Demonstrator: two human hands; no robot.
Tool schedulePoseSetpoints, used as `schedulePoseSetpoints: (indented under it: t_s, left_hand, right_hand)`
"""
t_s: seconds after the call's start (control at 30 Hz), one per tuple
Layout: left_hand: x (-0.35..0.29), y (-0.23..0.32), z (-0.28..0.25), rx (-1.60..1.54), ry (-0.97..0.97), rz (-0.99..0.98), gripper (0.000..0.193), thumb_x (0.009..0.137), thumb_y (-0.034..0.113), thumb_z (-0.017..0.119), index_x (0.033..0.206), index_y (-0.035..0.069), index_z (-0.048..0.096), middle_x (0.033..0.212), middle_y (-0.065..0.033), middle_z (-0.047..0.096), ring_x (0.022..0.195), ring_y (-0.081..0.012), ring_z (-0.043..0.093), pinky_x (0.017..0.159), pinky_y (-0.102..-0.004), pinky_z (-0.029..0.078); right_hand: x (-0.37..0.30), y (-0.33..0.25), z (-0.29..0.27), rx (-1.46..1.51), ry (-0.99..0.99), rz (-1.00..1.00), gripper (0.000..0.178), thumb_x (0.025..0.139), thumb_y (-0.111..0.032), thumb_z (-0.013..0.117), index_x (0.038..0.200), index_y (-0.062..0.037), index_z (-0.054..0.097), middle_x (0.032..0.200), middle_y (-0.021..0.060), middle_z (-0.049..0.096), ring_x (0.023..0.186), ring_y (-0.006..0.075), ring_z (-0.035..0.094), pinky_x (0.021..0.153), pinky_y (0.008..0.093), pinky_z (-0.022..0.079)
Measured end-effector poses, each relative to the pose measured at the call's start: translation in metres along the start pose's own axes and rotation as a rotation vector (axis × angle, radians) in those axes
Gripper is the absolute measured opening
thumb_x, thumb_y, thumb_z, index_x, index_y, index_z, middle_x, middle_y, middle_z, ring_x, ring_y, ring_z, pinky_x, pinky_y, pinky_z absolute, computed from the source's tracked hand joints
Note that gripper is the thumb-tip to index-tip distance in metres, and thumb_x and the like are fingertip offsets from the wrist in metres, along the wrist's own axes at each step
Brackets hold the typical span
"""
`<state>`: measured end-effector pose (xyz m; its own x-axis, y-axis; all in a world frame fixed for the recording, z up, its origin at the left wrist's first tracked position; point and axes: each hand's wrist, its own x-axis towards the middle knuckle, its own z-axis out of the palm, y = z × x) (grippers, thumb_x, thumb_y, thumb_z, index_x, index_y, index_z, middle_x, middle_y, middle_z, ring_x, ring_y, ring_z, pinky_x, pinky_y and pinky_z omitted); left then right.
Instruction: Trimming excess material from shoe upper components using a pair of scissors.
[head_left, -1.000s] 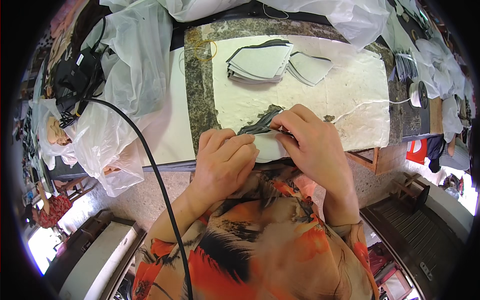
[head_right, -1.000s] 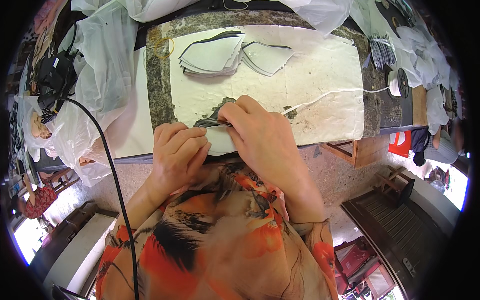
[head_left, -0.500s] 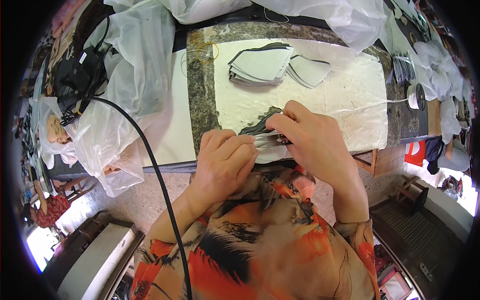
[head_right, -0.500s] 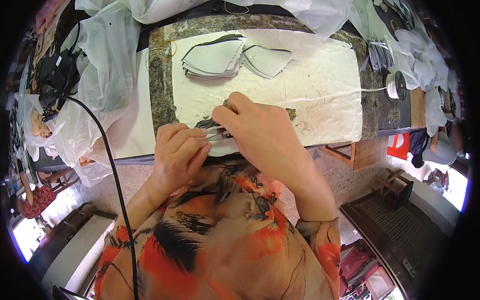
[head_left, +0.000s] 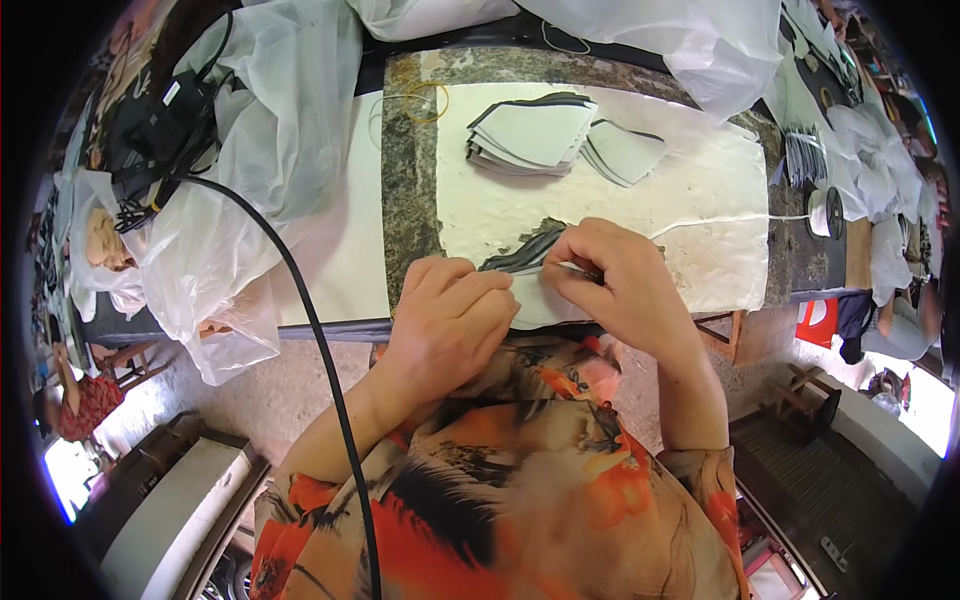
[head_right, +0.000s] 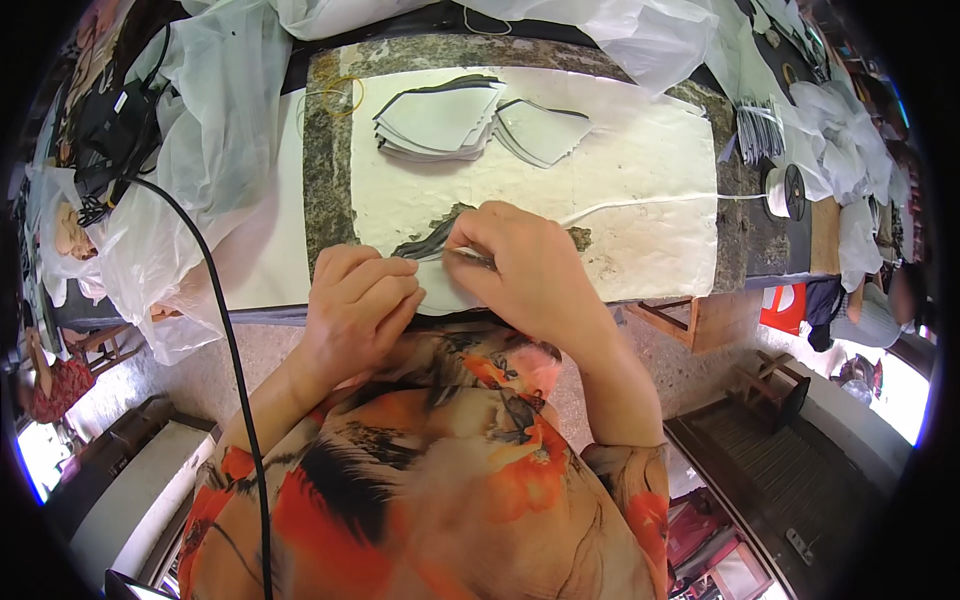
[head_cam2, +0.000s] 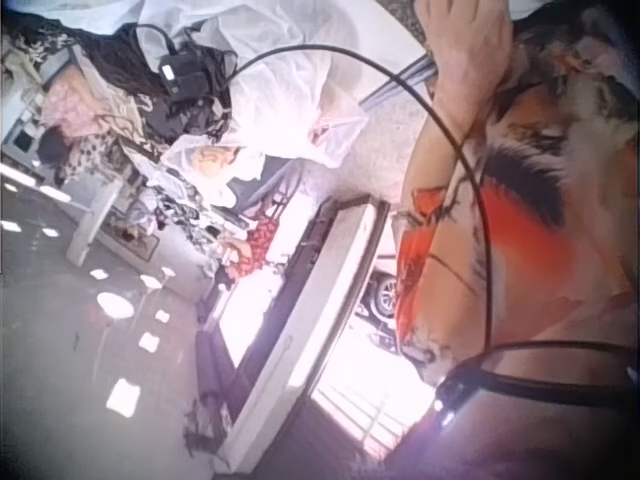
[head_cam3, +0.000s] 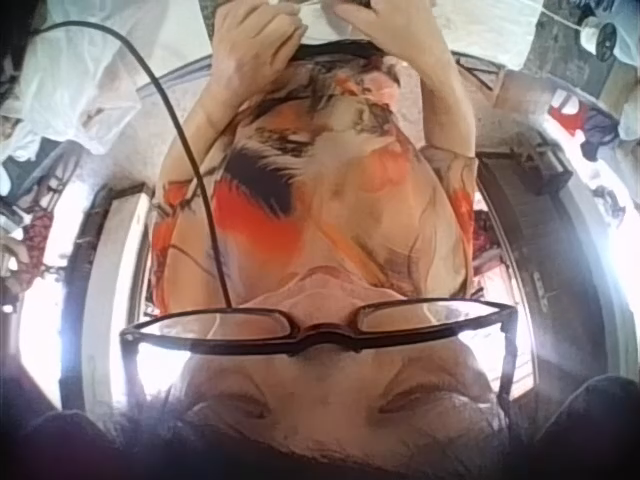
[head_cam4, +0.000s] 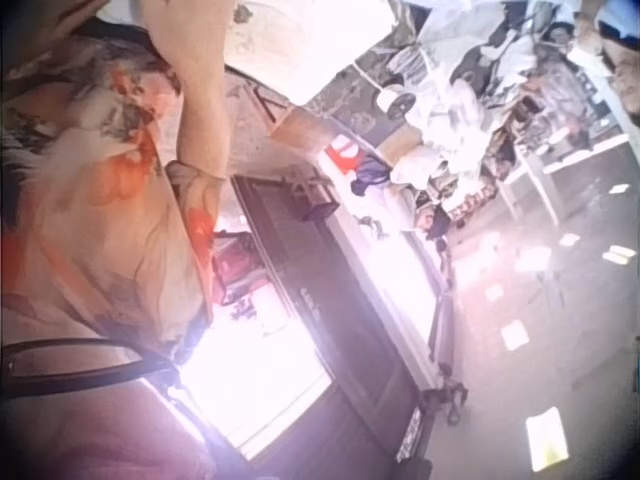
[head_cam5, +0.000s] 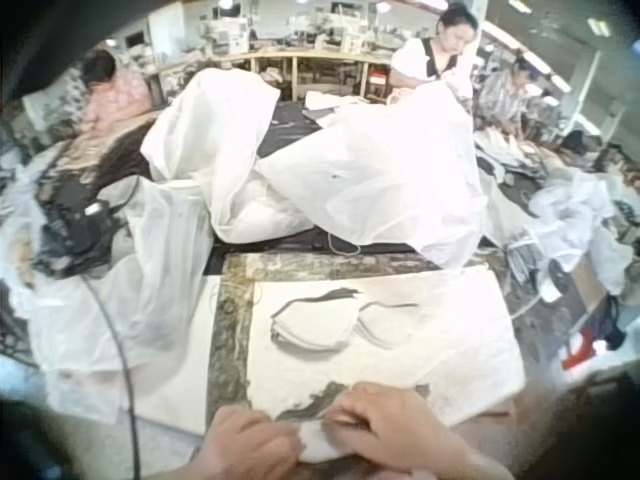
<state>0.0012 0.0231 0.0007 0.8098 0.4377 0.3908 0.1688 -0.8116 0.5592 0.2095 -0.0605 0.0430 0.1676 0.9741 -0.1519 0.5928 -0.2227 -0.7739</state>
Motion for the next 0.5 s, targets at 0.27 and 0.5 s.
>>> schedulePoseSetpoints:
  t_s: [0.27,0.5]
  left_hand:
    - [0.003,0.0,-0.003,-0.002,-0.032,0.007,0.015,0.081,0.012,0.075,0.092,0.011,0.067,0.105,-0.0017,0.069,0.09,-0.0241,0.06,0.085,-0.0394,0.045]
    - [0.009,0.007,-0.006,0.02,-0.039,-0.034,0.03,0.08,0.008,0.077,0.11,0.009,0.074,0.098,-0.002,0.069,0.089,-0.0248,0.058,0.085,-0.0386,0.045]
  right_hand:
    - [-0.008,0.002,0.007,-0.01,0.04,0.191,0.022,0.087,-0.023,0.063,0.086,-0.001,0.067,0.08,0.0167,0.065,0.075,0.034,0.062,0.07,0.0425,0.049]
    - [-0.012,0.001,0.007,-0.131,0.03,0.184,0.024,0.084,-0.027,0.063,0.086,-0.0043,0.07,0.084,0.0164,0.068,0.081,0.0379,0.066,0.073,0.0484,0.053]
